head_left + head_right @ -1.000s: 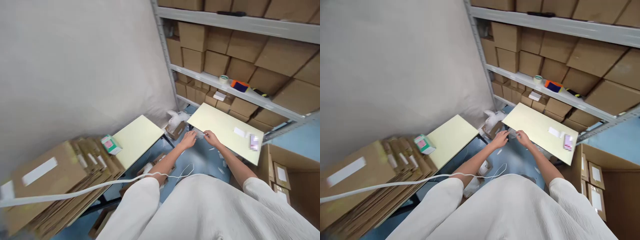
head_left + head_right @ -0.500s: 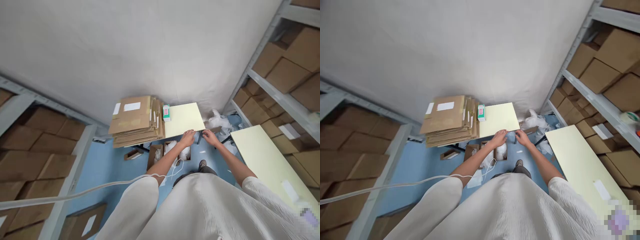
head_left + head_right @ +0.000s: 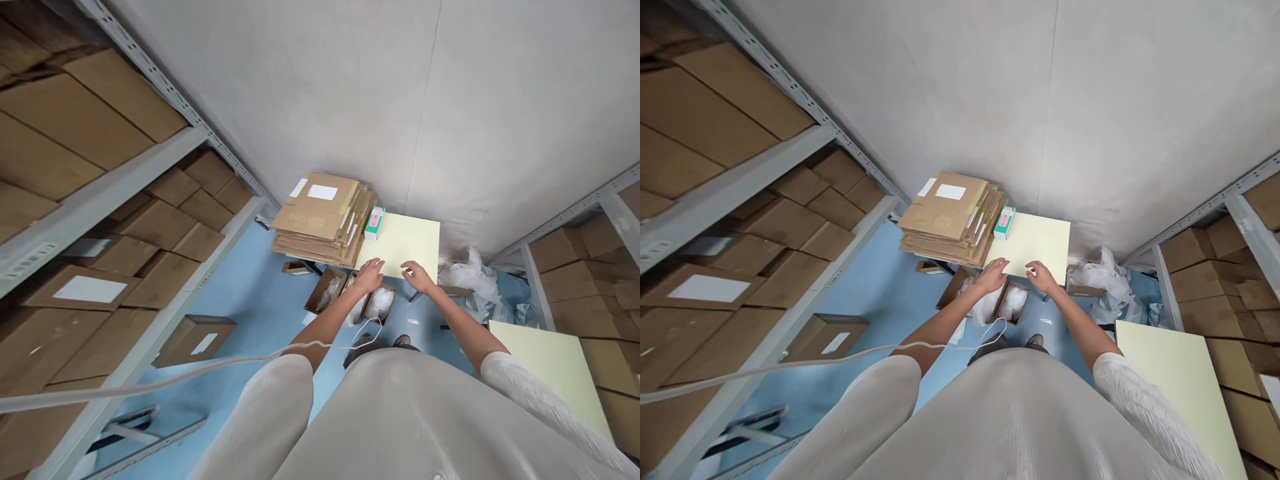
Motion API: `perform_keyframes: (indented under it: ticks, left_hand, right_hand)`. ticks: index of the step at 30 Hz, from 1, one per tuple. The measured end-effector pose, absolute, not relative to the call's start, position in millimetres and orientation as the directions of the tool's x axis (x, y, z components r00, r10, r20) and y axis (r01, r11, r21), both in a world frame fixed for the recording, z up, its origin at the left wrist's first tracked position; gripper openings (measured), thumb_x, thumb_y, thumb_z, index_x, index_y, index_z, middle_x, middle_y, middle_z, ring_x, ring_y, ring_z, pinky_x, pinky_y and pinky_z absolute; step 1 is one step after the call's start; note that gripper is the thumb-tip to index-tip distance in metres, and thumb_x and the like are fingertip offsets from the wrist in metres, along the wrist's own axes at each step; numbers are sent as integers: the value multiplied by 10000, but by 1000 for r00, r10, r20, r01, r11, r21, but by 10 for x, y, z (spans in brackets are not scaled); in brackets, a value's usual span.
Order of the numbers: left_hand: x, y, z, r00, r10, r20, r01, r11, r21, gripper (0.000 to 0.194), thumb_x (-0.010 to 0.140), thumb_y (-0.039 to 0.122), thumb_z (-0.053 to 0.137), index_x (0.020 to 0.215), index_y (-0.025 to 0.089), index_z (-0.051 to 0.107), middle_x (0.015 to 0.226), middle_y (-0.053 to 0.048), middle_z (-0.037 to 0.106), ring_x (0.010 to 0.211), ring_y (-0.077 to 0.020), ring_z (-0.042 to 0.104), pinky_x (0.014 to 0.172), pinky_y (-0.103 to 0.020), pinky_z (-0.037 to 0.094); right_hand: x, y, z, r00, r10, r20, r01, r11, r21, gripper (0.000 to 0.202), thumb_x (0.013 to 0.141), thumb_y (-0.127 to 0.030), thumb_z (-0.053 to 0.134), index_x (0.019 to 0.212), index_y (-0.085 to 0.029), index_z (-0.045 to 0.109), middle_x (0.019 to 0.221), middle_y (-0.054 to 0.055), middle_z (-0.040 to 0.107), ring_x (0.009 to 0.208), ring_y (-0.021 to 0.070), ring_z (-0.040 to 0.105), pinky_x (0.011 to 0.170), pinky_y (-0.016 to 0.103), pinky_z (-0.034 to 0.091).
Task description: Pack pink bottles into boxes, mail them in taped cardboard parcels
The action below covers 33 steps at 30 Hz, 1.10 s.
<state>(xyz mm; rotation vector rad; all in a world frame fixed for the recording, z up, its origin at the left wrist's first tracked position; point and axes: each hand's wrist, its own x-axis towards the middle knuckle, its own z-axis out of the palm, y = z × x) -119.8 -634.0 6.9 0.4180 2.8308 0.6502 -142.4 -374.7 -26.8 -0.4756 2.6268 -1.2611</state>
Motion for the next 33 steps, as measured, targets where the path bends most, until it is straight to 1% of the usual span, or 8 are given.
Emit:
perform_keyframes:
  ticks: [4, 8, 16, 22, 25, 28, 31, 33]
  left_hand:
    - [-1275, -6469, -15, -952, 270, -146, 173, 865, 471, 550, 993, 182, 576, 1542, 170, 597, 1652, -175, 537, 1568, -308, 466, 1314, -457, 362]
    - [-1424, -6649, -107, -954, 262, -148, 160, 857, 489, 557, 1000, 196, 590, 1557, 181, 585, 1659, -168, 530, 1568, -304, 475, 1329, -463, 353]
    - [-1893, -6890, -278, -958, 223, -182, 76, 805, 588, 580, 981, 186, 613, 1560, 174, 579, 1675, -168, 491, 1558, -296, 501, 1325, -429, 390]
    - [-2274, -6882, -393, -956, 196, -218, 13, 772, 636, 592, 957, 158, 625, 1547, 168, 587, 1681, -176, 489, 1586, -307, 468, 1329, -456, 385]
    - [-2535, -6861, -438, -957, 146, -250, -51, 765, 642, 587, 934, 134, 632, 1519, 169, 607, 1682, -164, 491, 1590, -294, 459, 1326, -425, 383]
    - [-2865, -6830, -484, -955, 65, -288, -141, 758, 637, 578, 907, 111, 639, 1479, 187, 640, 1641, -142, 546, 1569, -291, 481, 1320, -413, 386]
    - [-3208, -6788, -560, -949, -6, -314, -216, 739, 639, 589, 892, 91, 643, 1470, 204, 651, 1602, -132, 593, 1559, -297, 491, 1320, -429, 381]
    - [-3393, -6755, -633, -942, -48, -332, -260, 729, 633, 599, 895, 74, 641, 1482, 193, 642, 1600, -143, 596, 1557, -301, 494, 1316, -431, 382]
  right_hand:
    - [-1572, -3889, -315, -914, -404, -47, -218, 584, -782, 280, 996, -216, 635, 1253, -216, 746, 1320, 126, 710, 1033, 216, 766, 999, 391, 602]
    - [-1680, -4045, -357, -911, -409, -56, -220, 596, -772, 273, 992, -213, 644, 1241, -214, 755, 1312, 123, 716, 1015, 213, 771, 1003, 390, 603]
    - [-1836, -4285, -367, -939, -332, -84, -144, 605, -783, 278, 991, -214, 653, 1249, -219, 757, 1313, 120, 725, 996, 199, 774, 957, 366, 623]
    - [-2094, -4339, -380, -927, -324, -187, -62, 625, -779, 275, 996, -191, 652, 1248, -214, 757, 1327, 129, 724, 1006, 202, 777, 974, 368, 621]
    - [-2382, -4343, -391, -911, -348, -223, -44, 619, -784, 272, 991, -190, 655, 1241, -218, 761, 1340, 126, 729, 1002, 200, 776, 993, 376, 615]
    - [-2738, -4371, -431, -895, -364, -258, -9, 592, -806, 260, 973, -197, 670, 1210, -231, 772, 1340, 111, 740, 1017, 202, 772, 1016, 382, 606]
    - [-3093, -4425, -528, -881, -354, -313, 71, 556, -828, 234, 948, -216, 688, 1159, -241, 786, 1306, 85, 765, 1021, 204, 764, 1020, 383, 603]
    - [-3298, -4462, -621, -865, -334, -374, 150, 539, -829, 231, 944, -237, 682, 1148, -235, 789, 1241, 73, 788, 981, 203, 756, 1001, 391, 609]
